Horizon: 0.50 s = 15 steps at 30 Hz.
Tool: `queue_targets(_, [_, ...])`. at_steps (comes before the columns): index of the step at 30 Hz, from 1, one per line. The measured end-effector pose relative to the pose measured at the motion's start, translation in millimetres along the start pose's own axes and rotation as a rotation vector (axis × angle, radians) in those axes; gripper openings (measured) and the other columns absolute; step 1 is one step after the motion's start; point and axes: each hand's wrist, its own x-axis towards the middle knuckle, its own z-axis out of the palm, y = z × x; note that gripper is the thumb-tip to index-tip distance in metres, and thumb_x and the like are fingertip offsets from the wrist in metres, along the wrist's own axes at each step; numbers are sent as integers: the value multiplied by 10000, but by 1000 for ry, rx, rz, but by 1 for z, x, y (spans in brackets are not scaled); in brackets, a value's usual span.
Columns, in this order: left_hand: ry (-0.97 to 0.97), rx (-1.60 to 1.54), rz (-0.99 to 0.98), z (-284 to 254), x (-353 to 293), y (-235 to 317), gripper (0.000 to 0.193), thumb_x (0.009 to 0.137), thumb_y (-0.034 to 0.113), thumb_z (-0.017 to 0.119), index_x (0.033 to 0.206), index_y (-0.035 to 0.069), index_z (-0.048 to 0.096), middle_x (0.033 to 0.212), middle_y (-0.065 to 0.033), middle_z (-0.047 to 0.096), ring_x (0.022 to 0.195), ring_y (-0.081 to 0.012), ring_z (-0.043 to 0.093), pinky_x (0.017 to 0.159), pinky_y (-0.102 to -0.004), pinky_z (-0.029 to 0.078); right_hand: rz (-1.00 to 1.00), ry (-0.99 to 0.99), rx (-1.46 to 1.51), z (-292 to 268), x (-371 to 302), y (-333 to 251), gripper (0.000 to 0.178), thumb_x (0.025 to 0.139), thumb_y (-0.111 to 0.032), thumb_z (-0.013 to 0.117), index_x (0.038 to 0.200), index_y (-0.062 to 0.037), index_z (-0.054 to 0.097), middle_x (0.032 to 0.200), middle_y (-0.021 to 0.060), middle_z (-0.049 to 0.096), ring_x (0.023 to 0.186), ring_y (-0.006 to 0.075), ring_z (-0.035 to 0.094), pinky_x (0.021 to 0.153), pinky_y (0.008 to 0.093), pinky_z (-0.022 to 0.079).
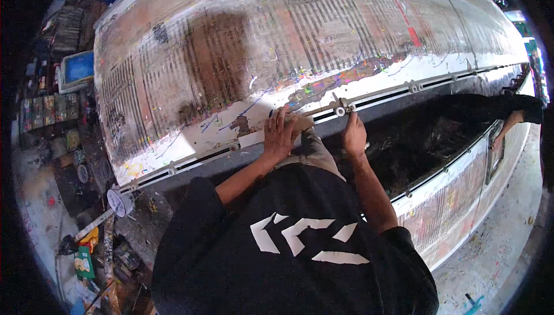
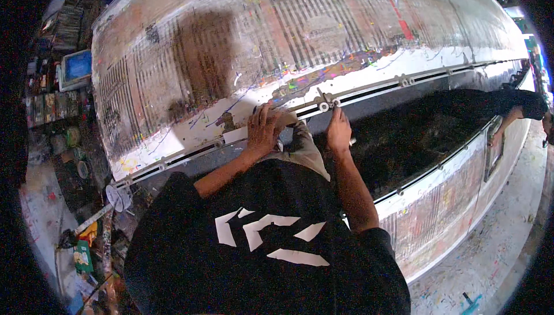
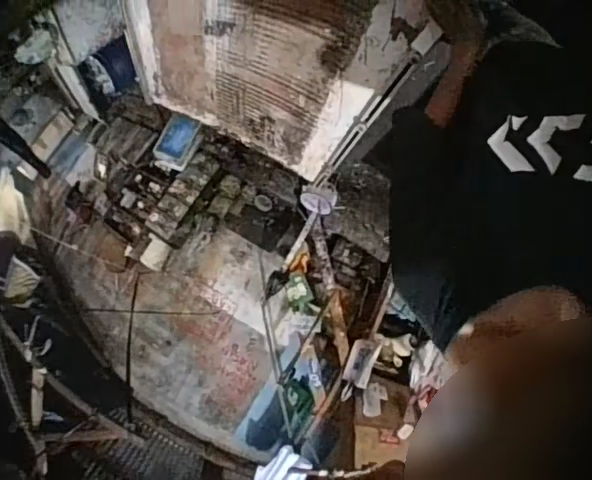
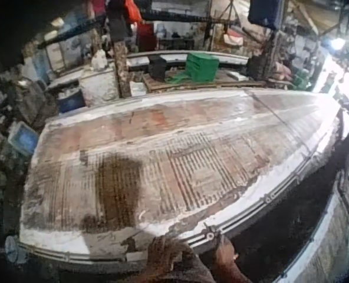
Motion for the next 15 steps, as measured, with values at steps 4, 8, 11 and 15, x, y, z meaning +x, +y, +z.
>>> queue_targets(4, [-11,-10,8,8,2,0,504,947,266,683,1414,174,516,1618,-155,307,1439,-422,358,1130,-640,297,369,63,132,28,-7,-14,196,944,-36,529,1122,22,468,921,334,661,902,533,647,769,600,506])
queue_targets(8, [-1,-25,8,9,2,-2,501,956,282,674,1417,169,512,1621,-162,304,1440,-428,354,1119,-640,302,337,60,77,8,0,-16,210,978,-176,590,1008,13,502,849,333,676,844,540,662,740,602,509])
queue_targets(11, [5,18,-1,9,0,0,517,953,295,677,1424,171,506,1624,-166,301,1444,-426,351,1117,-636,301,386,9,74,16,-4,-25,157,973,-152,570,994,1,542,841,318,681,852,524,671,742,594,517])
queue_targets(15, [17,10,-18,8,-2,0,541,944,295,684,1439,184,496,1626,-163,298,1456,-416,337,1119,-629,295,377,-81,62,6,-2,-4,163,898,-79,571,1051,-23,582,879,297,698,903,540,660,762,599,519])
